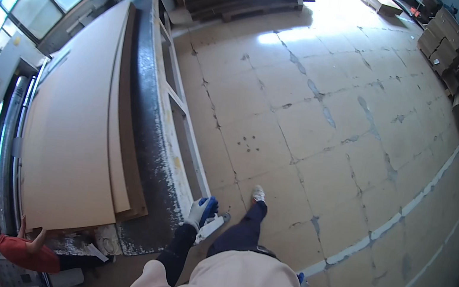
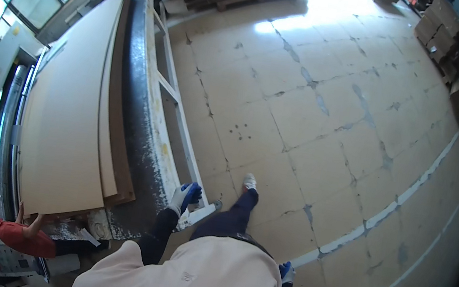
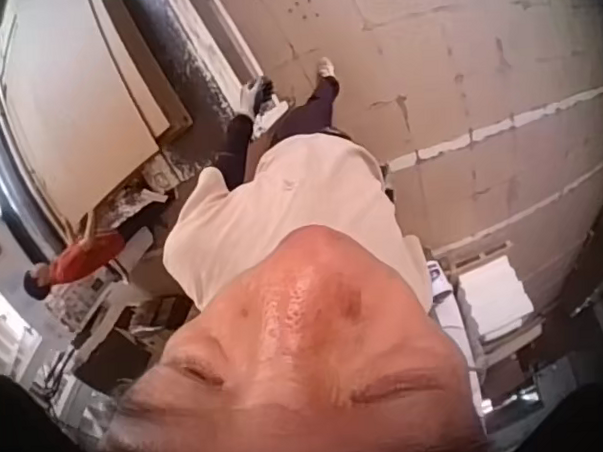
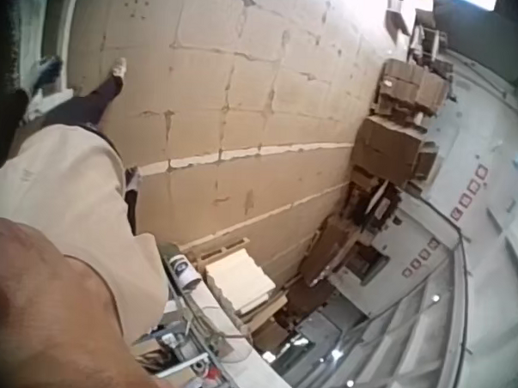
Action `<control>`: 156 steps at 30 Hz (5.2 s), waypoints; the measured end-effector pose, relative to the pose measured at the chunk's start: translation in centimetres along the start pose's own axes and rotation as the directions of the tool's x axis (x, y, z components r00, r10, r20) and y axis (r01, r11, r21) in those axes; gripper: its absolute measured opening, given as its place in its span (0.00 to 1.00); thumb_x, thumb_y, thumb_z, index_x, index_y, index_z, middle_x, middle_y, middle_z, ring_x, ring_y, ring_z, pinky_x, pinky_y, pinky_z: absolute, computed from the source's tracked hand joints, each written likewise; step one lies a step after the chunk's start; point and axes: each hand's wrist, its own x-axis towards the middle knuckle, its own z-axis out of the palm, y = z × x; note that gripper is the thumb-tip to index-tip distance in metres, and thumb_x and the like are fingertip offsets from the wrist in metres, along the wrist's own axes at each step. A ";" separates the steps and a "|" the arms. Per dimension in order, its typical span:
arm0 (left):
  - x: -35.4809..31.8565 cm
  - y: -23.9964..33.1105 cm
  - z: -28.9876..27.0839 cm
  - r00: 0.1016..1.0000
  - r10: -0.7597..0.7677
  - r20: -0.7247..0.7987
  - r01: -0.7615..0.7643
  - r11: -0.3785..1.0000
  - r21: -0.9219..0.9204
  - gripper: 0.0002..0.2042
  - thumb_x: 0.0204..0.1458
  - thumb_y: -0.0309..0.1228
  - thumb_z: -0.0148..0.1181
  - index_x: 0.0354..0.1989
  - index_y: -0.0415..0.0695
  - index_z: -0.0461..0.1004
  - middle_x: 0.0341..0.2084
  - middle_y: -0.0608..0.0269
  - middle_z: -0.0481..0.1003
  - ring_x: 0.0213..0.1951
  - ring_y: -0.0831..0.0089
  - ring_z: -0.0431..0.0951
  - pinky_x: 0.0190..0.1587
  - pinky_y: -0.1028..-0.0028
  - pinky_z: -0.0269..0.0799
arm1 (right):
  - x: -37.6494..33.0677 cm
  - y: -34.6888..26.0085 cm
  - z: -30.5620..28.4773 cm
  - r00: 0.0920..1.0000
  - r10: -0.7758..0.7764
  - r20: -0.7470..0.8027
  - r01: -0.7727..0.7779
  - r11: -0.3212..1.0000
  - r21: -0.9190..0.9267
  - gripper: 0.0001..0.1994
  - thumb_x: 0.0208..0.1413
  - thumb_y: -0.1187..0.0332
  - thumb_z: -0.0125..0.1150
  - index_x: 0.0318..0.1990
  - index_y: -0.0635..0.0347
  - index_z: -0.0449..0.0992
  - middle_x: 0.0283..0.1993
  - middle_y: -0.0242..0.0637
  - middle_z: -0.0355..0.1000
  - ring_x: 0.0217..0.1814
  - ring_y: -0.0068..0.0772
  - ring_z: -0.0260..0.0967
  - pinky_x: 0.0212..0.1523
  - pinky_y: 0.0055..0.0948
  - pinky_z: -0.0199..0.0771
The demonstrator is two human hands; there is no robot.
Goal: Manually loading large corrugated cardboard sheets onto the intake table of a processing machine.
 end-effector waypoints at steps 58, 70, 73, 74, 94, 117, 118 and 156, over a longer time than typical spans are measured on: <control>30.3 27.6 -13.8 0.351 -0.669 -0.655 -0.671 0.309 -0.674 0.17 0.58 0.45 0.56 0.34 0.41 0.78 0.23 0.59 0.79 0.19 0.69 0.79 0.19 0.72 0.76 | 20.4 -94.0 104.1 0.336 0.105 0.936 0.668 0.674 -0.315 0.13 0.62 0.61 0.54 0.48 0.59 0.71 0.31 0.32 0.72 0.26 0.23 0.68 0.25 0.21 0.70; 30.9 28.6 -14.7 0.141 -0.798 -0.586 -0.828 0.230 -0.512 0.18 0.55 0.45 0.58 0.28 0.40 0.77 0.18 0.59 0.77 0.15 0.67 0.77 0.15 0.71 0.72 | 12.2 -97.0 128.5 0.060 0.344 0.937 0.770 0.581 -0.263 0.06 0.61 0.66 0.54 0.37 0.58 0.72 0.25 0.29 0.67 0.21 0.22 0.63 0.21 0.22 0.65; 33.7 28.2 -15.3 -0.141 -0.864 -0.484 -0.717 0.426 -0.552 0.20 0.53 0.45 0.60 0.34 0.35 0.78 0.21 0.54 0.79 0.22 0.61 0.81 0.25 0.64 0.78 | 15.4 -97.7 133.0 -0.072 0.375 0.924 0.943 0.328 -0.060 0.08 0.58 0.67 0.58 0.39 0.64 0.75 0.29 0.36 0.74 0.29 0.31 0.72 0.32 0.26 0.73; 34.6 28.9 -14.7 -0.317 -0.834 -0.453 -0.587 0.547 -0.597 0.21 0.52 0.46 0.61 0.36 0.36 0.77 0.24 0.53 0.79 0.25 0.60 0.81 0.29 0.62 0.78 | 15.6 -97.5 134.1 -0.178 0.346 0.921 0.961 0.265 0.086 0.09 0.57 0.68 0.58 0.39 0.64 0.75 0.29 0.37 0.75 0.32 0.35 0.74 0.35 0.28 0.74; 44.4 44.5 -24.1 -0.539 -0.830 -0.142 -0.053 0.202 -0.978 0.43 0.51 0.60 0.50 0.70 0.45 0.48 0.67 0.34 0.46 0.69 0.38 0.43 0.66 0.41 0.39 | 16.9 -103.3 142.6 -0.037 -0.149 0.988 0.725 -0.685 -0.076 0.40 0.52 0.50 0.58 0.70 0.53 0.52 0.74 0.46 0.46 0.75 0.51 0.39 0.72 0.51 0.33; 45.5 45.5 -26.6 -0.618 -0.786 -0.025 -0.020 0.048 -0.999 0.43 0.53 0.61 0.46 0.70 0.44 0.46 0.69 0.38 0.44 0.71 0.45 0.41 0.67 0.45 0.36 | 16.7 -103.1 143.0 -0.120 -0.213 0.970 0.731 -0.680 -0.059 0.38 0.51 0.48 0.57 0.68 0.55 0.56 0.72 0.47 0.49 0.75 0.49 0.41 0.73 0.50 0.31; 45.5 45.4 -26.6 -0.618 -0.786 -0.033 -0.028 0.064 -0.998 0.43 0.53 0.61 0.46 0.70 0.44 0.47 0.69 0.38 0.45 0.71 0.45 0.41 0.67 0.45 0.36 | 17.1 -103.0 143.1 -0.132 -0.200 0.971 0.725 -0.687 -0.043 0.38 0.51 0.48 0.57 0.68 0.54 0.57 0.72 0.47 0.49 0.75 0.48 0.41 0.73 0.50 0.32; 44.7 45.4 -26.8 -0.557 -0.828 -0.062 -0.060 0.114 -0.992 0.42 0.53 0.59 0.46 0.70 0.44 0.47 0.69 0.35 0.40 0.71 0.41 0.35 0.68 0.44 0.27 | 18.6 -102.6 143.6 -0.096 -0.216 0.972 0.583 -0.804 -0.121 0.35 0.56 0.44 0.52 0.69 0.48 0.56 0.72 0.40 0.50 0.74 0.45 0.44 0.71 0.49 0.38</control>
